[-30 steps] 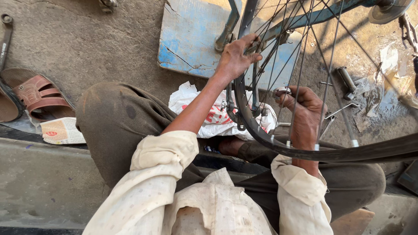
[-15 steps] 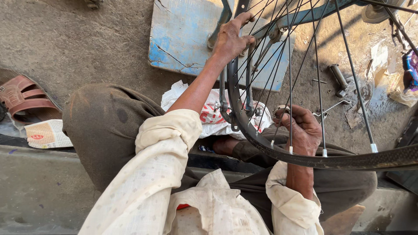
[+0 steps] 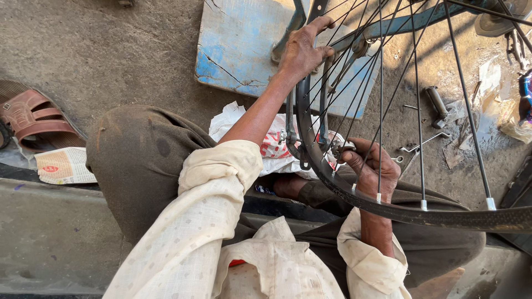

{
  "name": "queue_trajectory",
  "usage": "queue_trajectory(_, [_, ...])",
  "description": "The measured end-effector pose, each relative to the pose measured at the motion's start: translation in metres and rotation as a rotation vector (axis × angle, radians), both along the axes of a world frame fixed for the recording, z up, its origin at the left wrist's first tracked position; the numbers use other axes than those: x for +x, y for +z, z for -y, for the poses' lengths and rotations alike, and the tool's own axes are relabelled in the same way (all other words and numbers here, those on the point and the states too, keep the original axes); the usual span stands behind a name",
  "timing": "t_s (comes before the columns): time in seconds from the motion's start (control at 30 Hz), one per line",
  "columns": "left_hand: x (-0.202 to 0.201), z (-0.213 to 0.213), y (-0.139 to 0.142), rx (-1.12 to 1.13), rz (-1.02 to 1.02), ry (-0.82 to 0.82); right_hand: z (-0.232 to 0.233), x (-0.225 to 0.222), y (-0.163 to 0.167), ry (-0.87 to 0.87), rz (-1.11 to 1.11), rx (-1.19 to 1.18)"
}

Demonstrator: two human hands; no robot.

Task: The person sits on the ground and uses a spoke wrench to tighten the nipples on a bicycle wheel mounted on a truing stand. They repeatedly rotate the wheel, check alignment, and adjust individual spokes to true the rim.

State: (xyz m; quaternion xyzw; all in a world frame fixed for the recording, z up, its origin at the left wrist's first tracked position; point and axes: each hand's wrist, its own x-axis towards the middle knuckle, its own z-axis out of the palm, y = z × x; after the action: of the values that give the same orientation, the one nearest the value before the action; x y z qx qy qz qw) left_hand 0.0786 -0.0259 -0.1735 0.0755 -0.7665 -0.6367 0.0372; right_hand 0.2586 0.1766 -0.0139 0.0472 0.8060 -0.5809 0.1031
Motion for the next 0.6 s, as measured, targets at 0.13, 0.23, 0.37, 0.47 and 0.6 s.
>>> queue_trajectory(0.13, [0.001,-0.001,0.004,-0.009,0.004,0.010,0.004,-0.004,-0.002,0.029,-0.024,0.057])
queue_trajectory(0.23, [0.002,-0.001,0.007,-0.041,0.044,0.016,0.008,-0.006,-0.002,-0.014,-0.029,0.028])
queue_trajectory(0.37, [0.002,-0.002,0.007,-0.067,0.109,0.013,0.016,-0.006,0.005,-0.077,-0.047,-0.080])
queue_trajectory(0.47, [-0.002,-0.004,0.005,-0.084,0.002,0.062,0.024,-0.010,0.007,-0.011,-0.063,-0.015])
queue_trajectory(0.6, [-0.007,-0.004,0.004,-0.087,0.092,0.045,0.035,-0.015,0.001,-0.013,0.012,-0.049])
